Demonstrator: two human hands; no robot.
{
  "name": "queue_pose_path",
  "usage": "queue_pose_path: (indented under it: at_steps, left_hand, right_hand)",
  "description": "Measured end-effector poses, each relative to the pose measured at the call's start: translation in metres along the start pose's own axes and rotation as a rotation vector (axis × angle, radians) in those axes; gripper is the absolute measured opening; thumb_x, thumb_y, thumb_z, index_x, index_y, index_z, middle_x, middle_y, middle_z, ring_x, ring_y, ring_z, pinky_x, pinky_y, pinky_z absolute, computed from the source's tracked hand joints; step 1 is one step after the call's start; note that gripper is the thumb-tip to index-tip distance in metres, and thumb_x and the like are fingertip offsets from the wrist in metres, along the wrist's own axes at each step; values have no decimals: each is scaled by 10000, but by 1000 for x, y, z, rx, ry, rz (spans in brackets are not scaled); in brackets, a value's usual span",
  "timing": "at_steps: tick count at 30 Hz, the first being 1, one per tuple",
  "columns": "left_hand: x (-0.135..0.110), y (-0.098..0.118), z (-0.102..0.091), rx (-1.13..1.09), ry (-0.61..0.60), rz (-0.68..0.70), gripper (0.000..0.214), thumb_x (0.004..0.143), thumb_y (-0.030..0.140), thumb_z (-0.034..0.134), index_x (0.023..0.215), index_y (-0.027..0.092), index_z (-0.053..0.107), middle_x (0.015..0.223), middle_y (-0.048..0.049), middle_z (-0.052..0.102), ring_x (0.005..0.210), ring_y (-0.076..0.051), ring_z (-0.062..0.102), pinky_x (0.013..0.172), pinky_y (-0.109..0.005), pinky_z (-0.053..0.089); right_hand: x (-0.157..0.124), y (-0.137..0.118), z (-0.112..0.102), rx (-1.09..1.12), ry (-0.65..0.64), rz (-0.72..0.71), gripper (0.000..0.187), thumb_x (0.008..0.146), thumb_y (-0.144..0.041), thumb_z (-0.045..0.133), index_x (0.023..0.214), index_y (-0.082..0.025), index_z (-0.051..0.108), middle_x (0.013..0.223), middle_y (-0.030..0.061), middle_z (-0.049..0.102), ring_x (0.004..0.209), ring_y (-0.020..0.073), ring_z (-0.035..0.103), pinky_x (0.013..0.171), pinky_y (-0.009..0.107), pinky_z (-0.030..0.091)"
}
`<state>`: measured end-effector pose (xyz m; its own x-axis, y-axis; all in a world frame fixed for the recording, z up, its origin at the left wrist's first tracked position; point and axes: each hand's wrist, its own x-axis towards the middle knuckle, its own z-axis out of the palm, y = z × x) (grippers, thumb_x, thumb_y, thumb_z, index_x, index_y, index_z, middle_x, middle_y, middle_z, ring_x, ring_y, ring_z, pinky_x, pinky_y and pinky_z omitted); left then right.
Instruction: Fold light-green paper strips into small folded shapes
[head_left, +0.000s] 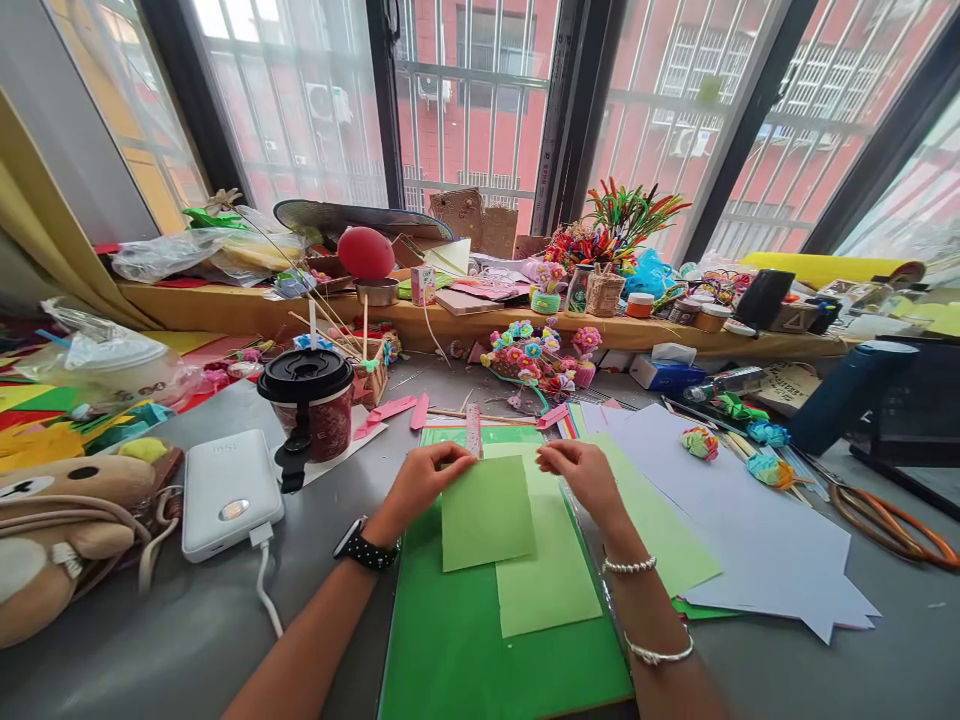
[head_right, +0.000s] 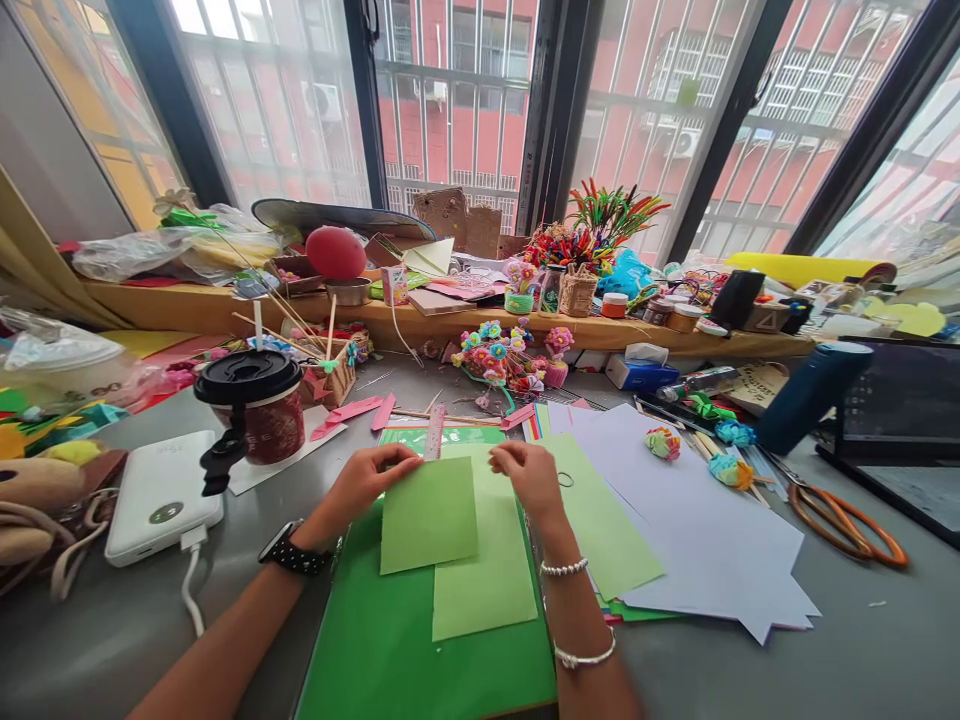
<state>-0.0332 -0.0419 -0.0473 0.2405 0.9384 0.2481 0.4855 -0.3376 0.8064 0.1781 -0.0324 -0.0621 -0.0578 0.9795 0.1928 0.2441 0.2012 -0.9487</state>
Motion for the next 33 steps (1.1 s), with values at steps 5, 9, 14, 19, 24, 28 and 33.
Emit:
queue_pose_path:
  at_steps: [5,9,14,19,24,28,33]
  left_hand:
    - [-1,2,5,-13,-53,37,266,714,370,481,686,139,611,695,-17,626,650,-133,539,573,-195,391]
    - [-1,0,7,-19,-80,57,259,709,374,491,689,148,617,695,-14,629,658,-136,544,587,-202,405]
    - [3,-5,-1,-122,-36,-37,284,685,394,510,697,128,610,669,-30,622,616,-138,552,559,-214,435]
    - [2,-2,4,-82,-40,8,273,690,380,513,816,157,609,803,-33,644,743,-157,573,653,-221,433]
    - [1,-1,5,37,-82,41,254,703,376,494,718,168,640,759,-16,659,726,-161,575,655,-217,415]
    - [1,-2,0,34,-17,-6,270,693,379,501,713,152,644,748,-27,664,697,-162,577,618,-209,418]
    - [-1,1,5,9,-110,39,257,704,362,492,722,161,650,754,-17,663,708,-153,574,622,-197,415]
  right_hand:
    - [-2,-8,11,-19,-178,-124,229,686,-348,534,775,-154,618,755,53,642,712,164,583,629,254,444]
    - [-5,-11,19,-160,-272,-154,189,689,-315,537,667,-150,626,670,36,631,640,146,560,570,224,417]
    - [-3,-7,13,-174,-233,-131,189,694,-310,526,677,-145,617,667,33,621,613,133,544,544,210,404]
    - [-6,-11,19,-174,-249,-155,176,694,-294,522,681,-149,621,672,31,625,620,133,548,557,213,411]
    - [-4,-6,11,-147,-204,-119,156,674,-276,533,666,-147,622,644,35,632,607,147,577,567,232,436]
    - [0,-2,3,-91,117,-52,197,689,-305,513,697,-127,598,632,55,632,602,156,595,607,263,457]
    - [-4,-12,20,-164,-208,-192,165,689,-295,528,684,-154,614,691,37,639,655,149,576,583,231,433]
